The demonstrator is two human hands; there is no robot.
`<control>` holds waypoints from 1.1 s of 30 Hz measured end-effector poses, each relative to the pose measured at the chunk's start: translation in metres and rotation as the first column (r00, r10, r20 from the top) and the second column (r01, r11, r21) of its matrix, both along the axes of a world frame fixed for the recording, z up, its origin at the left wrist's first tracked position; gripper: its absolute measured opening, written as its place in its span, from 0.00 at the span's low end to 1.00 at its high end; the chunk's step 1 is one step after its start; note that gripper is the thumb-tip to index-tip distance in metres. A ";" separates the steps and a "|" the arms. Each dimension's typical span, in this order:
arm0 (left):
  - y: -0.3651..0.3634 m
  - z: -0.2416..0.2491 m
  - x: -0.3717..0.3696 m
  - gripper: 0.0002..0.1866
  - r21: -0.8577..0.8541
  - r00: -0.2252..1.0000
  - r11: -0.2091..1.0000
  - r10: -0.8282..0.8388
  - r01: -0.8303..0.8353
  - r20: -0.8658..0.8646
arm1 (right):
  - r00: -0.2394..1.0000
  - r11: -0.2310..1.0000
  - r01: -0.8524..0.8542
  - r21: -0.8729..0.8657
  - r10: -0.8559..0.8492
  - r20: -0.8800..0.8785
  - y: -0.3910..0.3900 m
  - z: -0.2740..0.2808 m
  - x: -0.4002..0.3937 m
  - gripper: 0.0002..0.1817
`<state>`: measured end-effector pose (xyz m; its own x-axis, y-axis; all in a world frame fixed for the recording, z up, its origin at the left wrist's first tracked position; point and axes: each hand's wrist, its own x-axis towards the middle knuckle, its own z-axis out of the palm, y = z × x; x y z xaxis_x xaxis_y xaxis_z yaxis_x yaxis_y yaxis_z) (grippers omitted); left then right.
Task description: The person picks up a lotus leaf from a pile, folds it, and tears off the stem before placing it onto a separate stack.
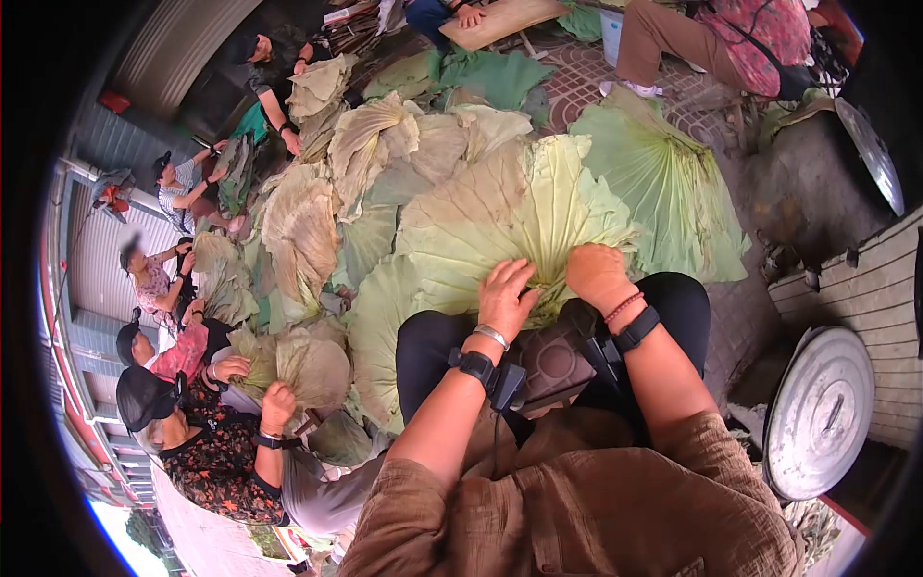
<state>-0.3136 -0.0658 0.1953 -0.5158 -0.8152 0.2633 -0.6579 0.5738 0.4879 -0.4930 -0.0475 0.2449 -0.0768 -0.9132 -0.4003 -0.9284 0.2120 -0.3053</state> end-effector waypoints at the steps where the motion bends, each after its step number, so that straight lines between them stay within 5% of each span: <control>1: 0.002 -0.002 0.000 0.22 -0.005 0.999 1.000 0.019 -0.019 0.041 | 0.997 0.990 0.068 -0.120 -0.071 -0.021 0.000 0.002 -0.002 0.15; 3: -0.001 -0.007 0.001 0.24 0.060 1.000 0.998 0.005 -0.007 0.027 | 0.989 0.962 0.132 -0.237 -0.145 -0.035 0.000 -0.002 -0.001 0.14; 5: 0.000 -0.004 0.000 0.23 0.030 1.000 1.000 0.005 -0.005 0.027 | 0.997 0.747 0.054 -0.662 -0.004 0.076 -0.003 -0.017 0.005 0.12; 6: 0.000 -0.001 -0.001 0.23 0.030 1.000 1.000 0.004 -0.005 0.027 | 0.993 0.676 0.008 -0.737 0.080 0.083 -0.005 -0.028 0.011 0.14; 9: 0.002 0.002 -0.001 0.23 0.089 0.998 0.996 -0.006 0.000 0.068 | 0.951 0.686 0.050 -0.726 0.190 0.244 -0.008 -0.047 0.032 0.20; 10: 0.001 -0.002 0.000 0.22 0.071 0.997 0.997 -0.016 0.010 0.081 | 0.949 0.800 0.022 -0.600 0.172 0.264 -0.011 -0.051 0.035 0.25; 15: -0.002 -0.003 0.007 0.18 0.051 0.996 0.998 -0.042 0.038 0.083 | 0.925 0.898 0.009 -0.439 0.160 0.346 -0.011 -0.061 0.036 0.29; 18: -0.012 0.023 0.026 0.13 0.193 0.973 0.954 -0.232 0.229 -0.007 | 0.929 0.897 -0.028 -0.441 0.186 0.319 -0.011 -0.066 0.034 0.29; 21: -0.017 0.051 0.065 0.11 0.171 0.966 0.985 0.061 -0.018 -0.252 | 0.966 0.865 -0.105 -0.490 0.206 0.156 -0.011 -0.074 0.037 0.29; 23: -0.023 0.056 0.111 0.11 0.381 0.828 0.906 0.351 -0.182 -0.438 | 0.966 0.865 -0.113 -0.488 0.210 0.149 -0.010 -0.072 0.037 0.28; 26: -0.017 0.051 0.201 0.10 0.449 0.687 0.826 0.544 -0.340 -0.481 | 0.968 0.834 -0.123 -0.538 0.221 0.122 -0.011 -0.077 0.037 0.28; 28: 0.001 0.019 0.261 0.11 0.651 0.421 0.565 0.822 -0.508 -0.384 | 0.962 0.816 -0.138 -0.561 0.246 0.121 -0.013 -0.078 0.036 0.27; 29: 0.017 0.010 0.281 0.11 0.652 0.394 0.540 0.840 -0.532 -0.374 | 0.951 0.816 -0.164 -0.555 0.280 0.131 -0.012 -0.078 0.036 0.27; 31: 0.047 -0.012 0.311 0.13 0.841 0.162 0.178 0.981 -0.512 -0.109 | 0.962 0.830 -0.147 -0.538 0.246 0.117 -0.012 -0.075 0.035 0.28; 33: 0.075 -0.058 0.342 0.15 0.907 0.145 0.047 0.989 -0.419 0.016 | 0.961 0.835 -0.163 -0.526 0.256 0.108 -0.014 -0.075 0.035 0.28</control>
